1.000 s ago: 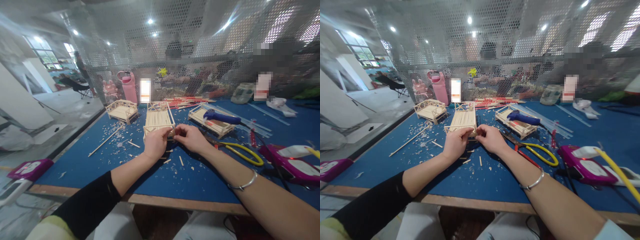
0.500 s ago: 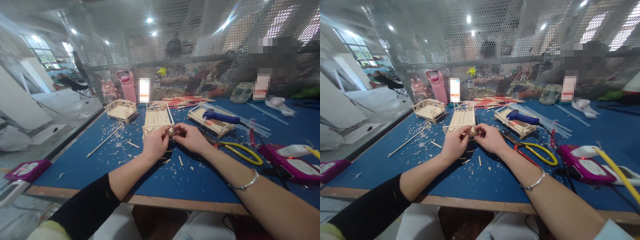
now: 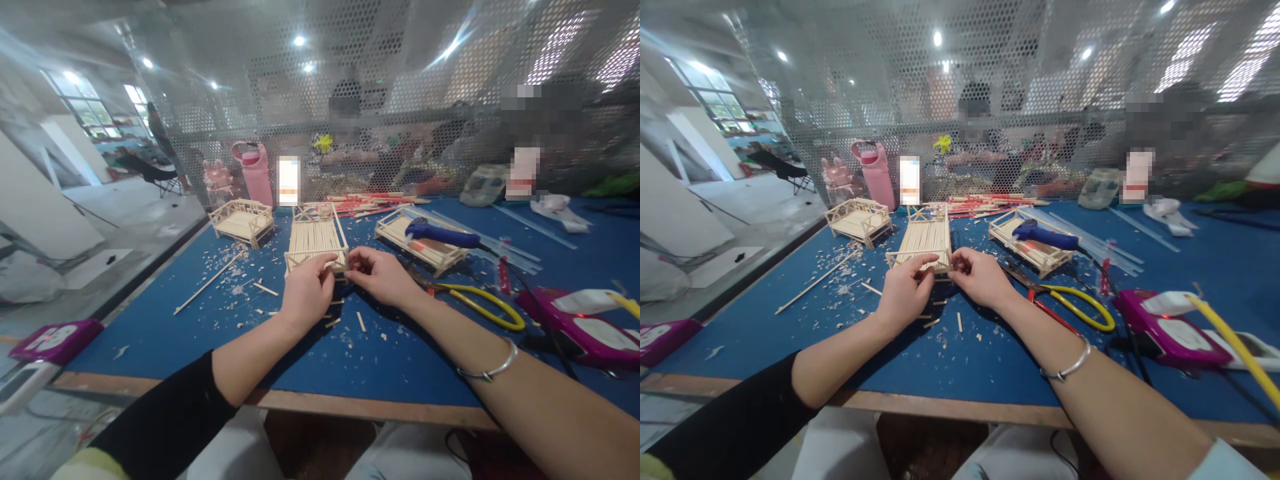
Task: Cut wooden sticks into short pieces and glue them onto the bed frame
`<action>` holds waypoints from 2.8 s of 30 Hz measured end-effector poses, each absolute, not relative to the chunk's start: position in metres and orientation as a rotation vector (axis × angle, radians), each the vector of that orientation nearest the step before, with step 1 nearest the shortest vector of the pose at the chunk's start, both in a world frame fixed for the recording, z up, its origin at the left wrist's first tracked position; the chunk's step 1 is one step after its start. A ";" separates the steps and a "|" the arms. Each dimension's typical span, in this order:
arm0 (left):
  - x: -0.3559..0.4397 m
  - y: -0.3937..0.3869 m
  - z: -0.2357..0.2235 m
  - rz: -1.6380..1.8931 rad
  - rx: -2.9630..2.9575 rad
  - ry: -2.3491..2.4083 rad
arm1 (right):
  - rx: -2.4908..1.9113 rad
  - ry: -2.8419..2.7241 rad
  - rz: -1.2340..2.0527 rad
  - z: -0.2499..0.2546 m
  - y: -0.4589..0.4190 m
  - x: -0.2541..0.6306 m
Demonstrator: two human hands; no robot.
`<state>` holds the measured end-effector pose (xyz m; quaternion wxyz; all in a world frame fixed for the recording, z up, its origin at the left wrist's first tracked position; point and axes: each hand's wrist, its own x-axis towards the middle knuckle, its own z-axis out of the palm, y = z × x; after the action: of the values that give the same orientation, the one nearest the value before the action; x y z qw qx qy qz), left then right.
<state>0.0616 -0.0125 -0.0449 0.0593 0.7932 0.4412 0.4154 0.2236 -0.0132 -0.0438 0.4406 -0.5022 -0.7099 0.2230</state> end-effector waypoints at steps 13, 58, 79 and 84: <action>0.060 -0.015 -0.045 1.235 2.437 1.338 | -1.259 -1.760 0.571 -0.042 -0.014 0.223; -0.008 0.049 -0.016 1.800 1.832 1.112 | -1.063 -2.187 0.407 -0.010 -0.045 0.231; 0.003 0.013 -0.014 1.872 2.126 0.919 | -1.402 -2.544 0.035 -0.037 -0.044 0.201; 0.005 0.009 -0.016 1.972 2.087 0.855 | -1.432 -2.513 0.082 -0.037 -0.045 0.201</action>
<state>0.0050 0.0093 -0.0161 0.0730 0.6948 0.2846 0.6565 0.2008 -0.0448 -0.0370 0.1238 -0.4911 -0.8618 0.0281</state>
